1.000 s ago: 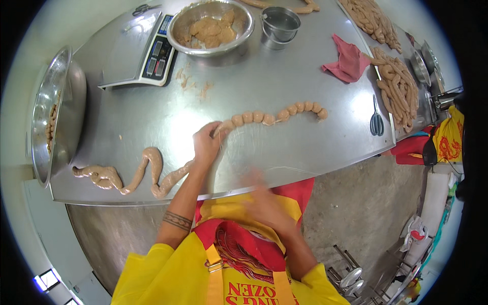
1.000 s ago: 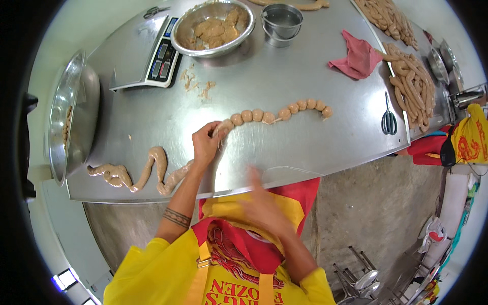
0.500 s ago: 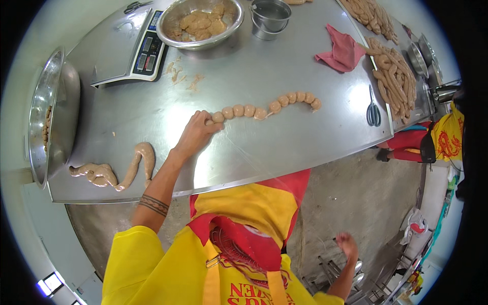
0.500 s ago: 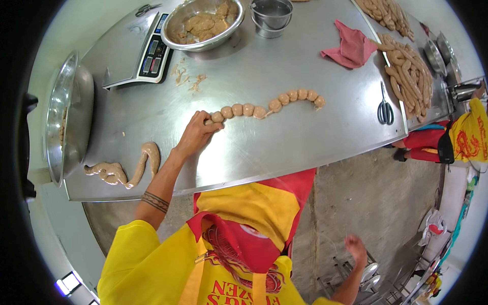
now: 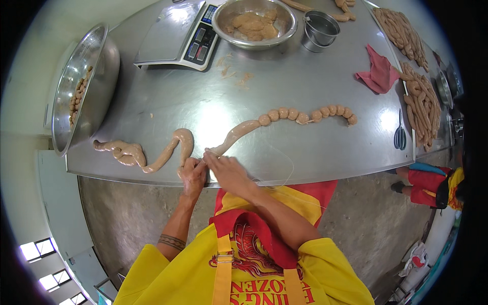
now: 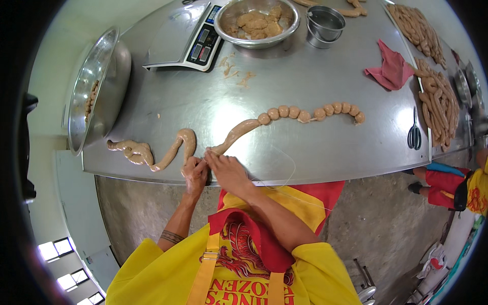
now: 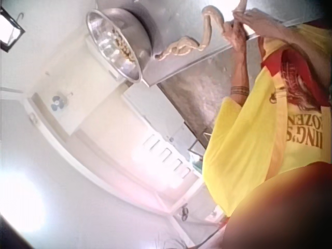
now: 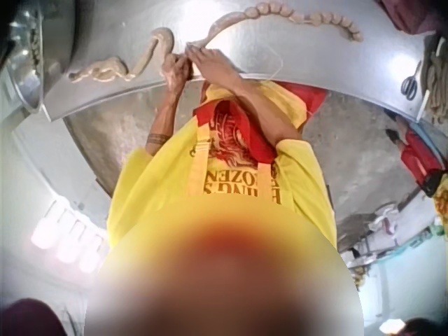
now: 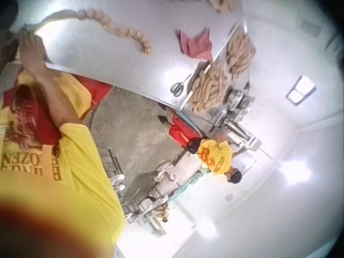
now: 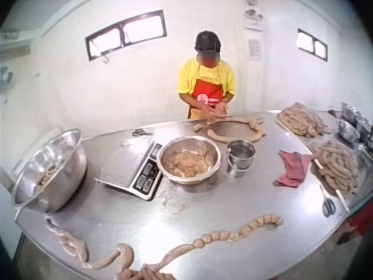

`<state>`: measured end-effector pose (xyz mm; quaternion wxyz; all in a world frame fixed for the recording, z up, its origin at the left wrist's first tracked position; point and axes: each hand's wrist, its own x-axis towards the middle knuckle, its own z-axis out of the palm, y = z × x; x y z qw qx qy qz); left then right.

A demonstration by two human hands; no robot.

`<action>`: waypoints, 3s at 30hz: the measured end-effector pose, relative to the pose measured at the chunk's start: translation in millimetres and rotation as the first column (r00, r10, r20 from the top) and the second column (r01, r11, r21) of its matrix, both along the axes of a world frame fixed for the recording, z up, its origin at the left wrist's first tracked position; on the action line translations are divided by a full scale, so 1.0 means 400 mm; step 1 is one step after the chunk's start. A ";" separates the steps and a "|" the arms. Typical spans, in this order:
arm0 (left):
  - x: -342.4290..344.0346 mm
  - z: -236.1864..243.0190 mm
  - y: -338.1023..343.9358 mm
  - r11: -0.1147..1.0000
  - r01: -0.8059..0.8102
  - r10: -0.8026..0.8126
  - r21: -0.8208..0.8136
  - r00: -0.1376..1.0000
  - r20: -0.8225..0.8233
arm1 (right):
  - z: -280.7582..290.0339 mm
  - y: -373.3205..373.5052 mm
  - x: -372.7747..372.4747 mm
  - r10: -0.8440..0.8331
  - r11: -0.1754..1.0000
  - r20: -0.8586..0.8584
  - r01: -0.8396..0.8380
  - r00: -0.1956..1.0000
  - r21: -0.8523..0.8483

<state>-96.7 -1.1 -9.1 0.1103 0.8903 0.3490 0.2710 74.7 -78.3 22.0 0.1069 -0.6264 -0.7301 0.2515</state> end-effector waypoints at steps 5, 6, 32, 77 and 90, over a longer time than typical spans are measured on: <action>0.005 0.001 -0.004 1.000 -0.006 0.005 -0.008 0.999 -0.051 | -0.037 0.047 0.133 -0.161 0.971 0.182 0.123 0.970 0.203; 0.004 0.008 -0.004 0.999 -0.003 0.000 -0.051 0.998 -0.071 | -0.028 0.067 0.158 -0.199 0.974 0.203 0.169 0.959 0.153; 0.545 0.055 0.119 0.938 0.339 -0.347 -0.073 0.922 -0.175 | 0.012 -1.651 0.419 0.012 0.305 -0.659 0.630 -0.752 -0.714; 0.525 0.033 0.081 0.989 -0.125 0.103 -0.082 0.965 -0.240 | -0.031 -0.159 0.784 -0.982 0.117 0.173 0.966 0.078 0.232; 0.488 0.054 0.285 0.956 0.191 -0.243 -0.223 0.941 -0.234 | 0.096 -1.604 0.268 -0.615 0.218 -0.446 0.403 -0.650 -0.889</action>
